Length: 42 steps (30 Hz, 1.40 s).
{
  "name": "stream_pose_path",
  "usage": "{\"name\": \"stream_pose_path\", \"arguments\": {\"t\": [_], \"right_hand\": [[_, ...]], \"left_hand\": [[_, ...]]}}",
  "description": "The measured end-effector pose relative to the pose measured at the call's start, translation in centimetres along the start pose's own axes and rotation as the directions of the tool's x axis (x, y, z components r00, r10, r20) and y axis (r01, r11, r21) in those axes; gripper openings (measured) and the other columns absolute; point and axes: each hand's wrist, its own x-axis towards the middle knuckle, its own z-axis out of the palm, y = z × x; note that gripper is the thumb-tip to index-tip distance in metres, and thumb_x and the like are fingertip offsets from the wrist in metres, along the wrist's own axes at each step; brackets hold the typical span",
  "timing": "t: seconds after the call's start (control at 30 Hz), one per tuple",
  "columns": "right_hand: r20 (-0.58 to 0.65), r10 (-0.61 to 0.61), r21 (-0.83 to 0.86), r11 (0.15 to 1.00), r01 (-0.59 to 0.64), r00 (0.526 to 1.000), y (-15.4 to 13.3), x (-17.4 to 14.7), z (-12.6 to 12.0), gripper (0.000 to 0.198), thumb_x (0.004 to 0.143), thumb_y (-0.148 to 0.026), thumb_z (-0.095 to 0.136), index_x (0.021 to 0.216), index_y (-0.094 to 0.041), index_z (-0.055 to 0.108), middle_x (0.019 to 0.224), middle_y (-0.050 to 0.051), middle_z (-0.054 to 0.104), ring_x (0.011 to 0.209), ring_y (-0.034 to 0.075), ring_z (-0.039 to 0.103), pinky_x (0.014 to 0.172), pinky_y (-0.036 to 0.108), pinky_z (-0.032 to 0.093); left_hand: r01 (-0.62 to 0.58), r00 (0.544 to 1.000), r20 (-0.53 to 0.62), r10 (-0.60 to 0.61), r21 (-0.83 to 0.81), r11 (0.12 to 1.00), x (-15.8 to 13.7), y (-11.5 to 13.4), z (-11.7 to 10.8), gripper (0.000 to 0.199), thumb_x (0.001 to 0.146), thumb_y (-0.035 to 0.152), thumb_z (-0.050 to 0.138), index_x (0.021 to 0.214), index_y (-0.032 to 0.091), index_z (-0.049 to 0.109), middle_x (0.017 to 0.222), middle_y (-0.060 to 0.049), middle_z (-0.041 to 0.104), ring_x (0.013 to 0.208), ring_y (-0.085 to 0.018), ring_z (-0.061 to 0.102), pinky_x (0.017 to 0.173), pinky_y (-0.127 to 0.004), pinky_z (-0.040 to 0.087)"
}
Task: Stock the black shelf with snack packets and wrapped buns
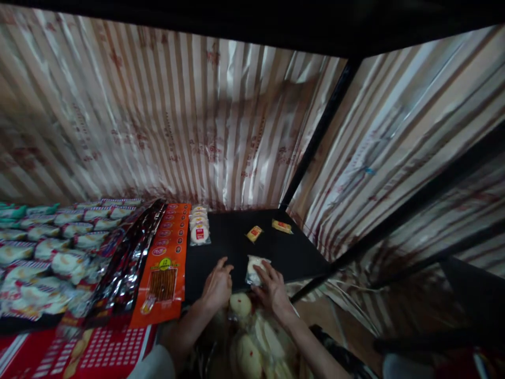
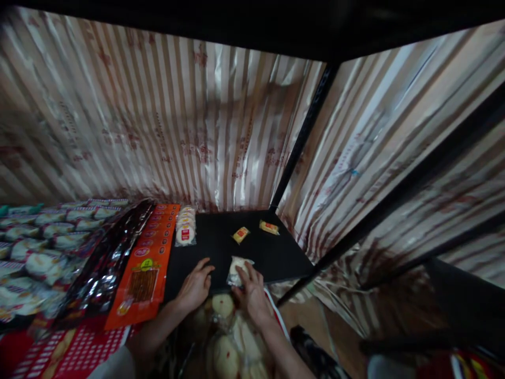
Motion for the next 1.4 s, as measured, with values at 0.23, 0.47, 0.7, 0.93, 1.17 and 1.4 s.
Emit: {"name": "stream_pose_path", "arguments": {"t": [0.23, 0.47, 0.7, 0.93, 1.17, 1.4], "right_hand": [[0.155, -0.115, 0.227, 0.971, 0.078, 0.981, -5.8, -1.1, -1.6, 0.047, 0.072, -0.007, 0.048, 0.114, -0.020, 0.061, 0.125, 0.009, 0.057, 0.115, 0.022, 0.050, 0.099, 0.039, 0.038], [0.280, -0.024, 0.492, 0.862, -0.122, 0.960, -8.5, 0.8, -2.3, 0.031, 0.077, -0.027, 0.055, 0.105, -0.019, 0.064, 0.104, 0.005, 0.068, 0.094, 0.021, 0.062, 0.085, 0.034, 0.046], [0.409, 0.063, 0.748, 0.548, -0.374, 0.911, -9.9, 1.7, -1.2, 0.047, 0.064, -0.043, 0.070, 0.103, -0.018, 0.059, 0.089, 0.004, 0.069, 0.080, 0.018, 0.064, 0.075, 0.031, 0.050], [0.390, 0.032, 0.848, 0.376, -0.373, 0.920, -11.0, 1.9, 0.7, 0.044, 0.057, -0.046, 0.075, 0.088, -0.019, 0.059, 0.079, 0.002, 0.067, 0.074, 0.017, 0.063, 0.076, 0.032, 0.049], [0.380, 0.082, 0.765, 0.532, -0.363, 0.921, -11.5, 3.6, 2.6, 0.029, 0.069, -0.042, 0.063, 0.083, -0.017, 0.061, 0.073, 0.002, 0.066, 0.067, 0.016, 0.060, 0.065, 0.028, 0.047], [0.334, 0.163, 0.566, 0.753, -0.336, 0.928, -12.2, 8.4, 4.5, 0.022, 0.076, -0.035, 0.057, 0.089, -0.020, 0.065, 0.070, -0.001, 0.066, 0.066, 0.015, 0.059, 0.061, 0.024, 0.045]], "left_hand": [[-0.028, 0.995, 0.091, 0.028, -0.007, 1.000, -2.6, -0.1, -1.0, 0.057, 0.074, 0.005, 0.045, 0.130, 0.019, 0.048, 0.143, -0.007, 0.040, 0.128, -0.018, 0.042, 0.107, -0.026, 0.033], [-0.005, 1.000, -0.020, 0.002, -0.125, 0.992, -3.9, -2.2, -2.3, 0.038, 0.074, 0.008, 0.051, 0.108, 0.020, 0.061, 0.128, -0.006, 0.054, 0.120, -0.017, 0.049, 0.104, -0.029, 0.035], [0.137, 0.983, -0.086, -0.161, -0.229, 0.964, -3.6, -3.9, -3.3, 0.016, 0.078, 0.009, 0.048, 0.083, 0.017, 0.061, 0.082, -0.001, 0.065, 0.080, -0.013, 0.060, 0.074, -0.024, 0.046], [0.208, 0.957, -0.123, -0.264, -0.349, 0.914, -3.1, -5.8, -3.0, 0.014, 0.081, 0.011, 0.046, 0.082, 0.017, 0.059, 0.074, 0.002, 0.064, 0.071, -0.010, 0.059, 0.062, -0.019, 0.044], [0.268, 0.915, -0.175, -0.363, -0.408, 0.873, -1.3, -7.2, -2.6, 0.024, 0.084, 0.019, 0.046, 0.105, 0.015, 0.057, 0.088, -0.004, 0.068, 0.075, -0.012, 0.062, 0.067, -0.023, 0.049], [0.267, 0.882, -0.307, -0.357, -0.299, 0.916, -0.1, -6.7, -2.8, 0.055, 0.079, 0.011, 0.050, 0.132, 0.006, 0.037, 0.129, -0.019, 0.052, 0.111, -0.019, 0.057, 0.093, -0.031, 0.046]]}}
